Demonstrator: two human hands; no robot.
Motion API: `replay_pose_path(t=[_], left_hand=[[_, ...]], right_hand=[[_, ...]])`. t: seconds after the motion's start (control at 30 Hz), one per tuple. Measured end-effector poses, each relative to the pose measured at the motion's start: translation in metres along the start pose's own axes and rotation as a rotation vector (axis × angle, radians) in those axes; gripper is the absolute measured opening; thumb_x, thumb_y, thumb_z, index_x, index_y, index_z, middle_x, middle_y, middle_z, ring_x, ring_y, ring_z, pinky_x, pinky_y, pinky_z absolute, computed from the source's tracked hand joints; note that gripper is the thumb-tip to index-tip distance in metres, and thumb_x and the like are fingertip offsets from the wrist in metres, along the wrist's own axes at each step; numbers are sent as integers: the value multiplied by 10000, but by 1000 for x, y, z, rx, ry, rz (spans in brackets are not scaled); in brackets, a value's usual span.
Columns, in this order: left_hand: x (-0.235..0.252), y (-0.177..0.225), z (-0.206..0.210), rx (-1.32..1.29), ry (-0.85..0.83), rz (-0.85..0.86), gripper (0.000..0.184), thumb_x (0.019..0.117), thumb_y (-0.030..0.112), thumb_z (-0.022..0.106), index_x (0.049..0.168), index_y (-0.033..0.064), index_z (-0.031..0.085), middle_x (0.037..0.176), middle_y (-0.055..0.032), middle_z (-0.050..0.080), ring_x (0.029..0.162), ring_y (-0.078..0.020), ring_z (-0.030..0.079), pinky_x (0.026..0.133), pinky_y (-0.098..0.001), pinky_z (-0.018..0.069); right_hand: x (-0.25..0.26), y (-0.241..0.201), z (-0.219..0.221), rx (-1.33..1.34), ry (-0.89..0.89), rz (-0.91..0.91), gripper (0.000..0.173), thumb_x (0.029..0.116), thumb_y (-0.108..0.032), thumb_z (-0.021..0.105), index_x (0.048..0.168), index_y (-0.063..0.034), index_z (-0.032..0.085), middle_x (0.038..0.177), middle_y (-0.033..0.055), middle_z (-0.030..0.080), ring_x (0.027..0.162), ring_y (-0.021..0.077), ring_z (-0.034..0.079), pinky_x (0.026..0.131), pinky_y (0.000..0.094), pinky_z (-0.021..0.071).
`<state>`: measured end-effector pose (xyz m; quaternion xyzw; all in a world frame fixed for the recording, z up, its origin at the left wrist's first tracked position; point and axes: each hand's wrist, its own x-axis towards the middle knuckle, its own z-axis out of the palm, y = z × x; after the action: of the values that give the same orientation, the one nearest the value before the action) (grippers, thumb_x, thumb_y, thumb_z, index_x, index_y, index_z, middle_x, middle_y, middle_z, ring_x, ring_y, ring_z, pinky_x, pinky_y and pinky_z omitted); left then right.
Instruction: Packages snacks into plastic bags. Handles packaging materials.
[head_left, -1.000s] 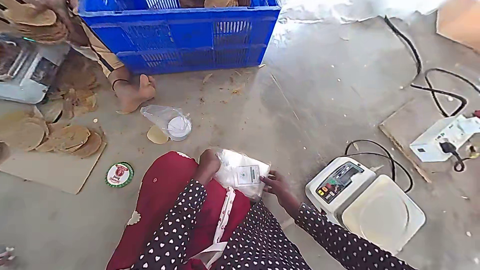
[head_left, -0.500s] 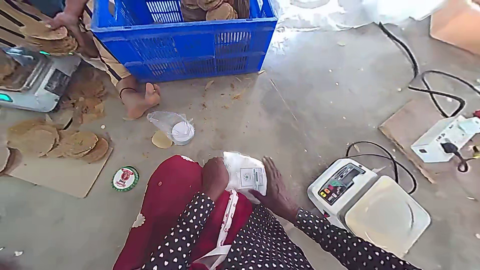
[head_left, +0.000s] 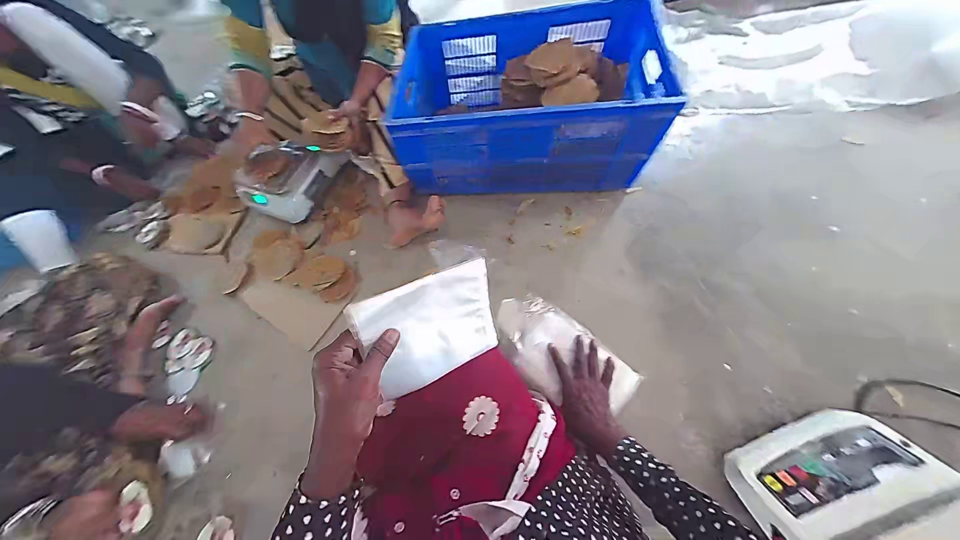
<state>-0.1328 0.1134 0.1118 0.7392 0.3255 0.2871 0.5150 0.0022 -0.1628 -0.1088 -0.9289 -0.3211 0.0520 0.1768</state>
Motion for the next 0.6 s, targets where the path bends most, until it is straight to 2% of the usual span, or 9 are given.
replay_pose_path(t=[0.03, 0.07, 0.17, 0.23, 0.3, 0.37, 0.43, 0.5, 0.6], left_hand=[[-3, -7, -17, -125, 25, -90, 94, 946, -27, 626, 1010, 25, 670, 861, 19, 745, 804, -49, 724, 759, -234, 618], [-9, -16, -33, -206, 52, -159, 113, 967, -45, 592, 1043, 5, 659, 890, -7, 751, 828, -80, 732, 784, -268, 626], [-35, -50, -79, -257, 155, -287, 133, 996, -30, 566, 1108, -30, 637, 942, -48, 748, 864, -109, 730, 812, -296, 622], [-55, -71, -109, -182, 211, -329, 128, 990, -11, 596, 1108, -39, 637, 944, -51, 744, 863, -93, 726, 810, -281, 617], [-74, -92, -138, 4, 233, -317, 165, 983, 50, 633, 1116, -46, 650, 965, -66, 734, 891, -87, 717, 841, -284, 603], [-93, -108, -165, 275, 206, -269, 276, 991, 181, 649, 1137, -52, 681, 1011, -132, 727, 964, -158, 705, 916, -379, 570], [-102, -109, -181, 488, 173, -207, 333, 1021, 240, 624, 1170, -49, 694, 1029, -184, 733, 995, -236, 711, 943, -464, 549], [-102, -108, -190, 619, 144, -120, 308, 1033, 231, 595, 1157, -26, 711, 992, -186, 741, 965, -293, 725, 911, -522, 556], [-98, -98, -200, 781, -13, 55, 219, 1014, 148, 592, 1069, -16, 727, 949, -201, 730, 910, -371, 728, 821, -572, 572]], right_hand=[[8, 9, 2, 0, 42, -10, 984, 697, -570, 772, 1543, -165, 475, 1570, 401, 293, 1434, 659, 243, 1051, 871, 174], [17, 19, 0, 17, 42, -10, 1050, 652, -586, 807, 1547, -157, 467, 1578, 400, 276, 1440, 661, 221, 1057, 873, 152], [50, 48, -17, 30, -24, 19, 1177, 581, -425, 932, 1580, -106, 397, 1602, 418, 176, 1452, 678, 139, 1061, 887, 88], [77, 51, -38, 42, -101, 91, 1227, 593, -333, 971, 1597, -51, 325, 1596, 440, 138, 1448, 685, 126, 1061, 887, 94], [106, 26, -65, 143, -57, 69, 1177, 657, -324, 941, 1583, 10, 297, 1576, 440, 203, 1436, 671, 197, 1078, 849, 182], [121, -34, -89, 306, 41, -140, 1012, 777, -373, 843, 1556, 23, 334, 1544, 376, 352, 1414, 575, 361, 1118, 724, 318], [122, -116, -99, 480, 23, -436, 828, 871, -398, 776, 1502, 14, 431, 1460, 296, 514, 1313, 451, 538, 1070, 603, 450], [112, -205, -94, 561, -121, -682, 784, 858, -423, 792, 1473, -36, 498, 1409, 195, 601, 1254, 335, 617, 1039, 544, 511], [82, -319, -63, 540, -398, -980, 842, 824, -326, 849, 1519, -69, 449, 1434, 145, 588, 1280, 303, 602, 1057, 532, 504]])
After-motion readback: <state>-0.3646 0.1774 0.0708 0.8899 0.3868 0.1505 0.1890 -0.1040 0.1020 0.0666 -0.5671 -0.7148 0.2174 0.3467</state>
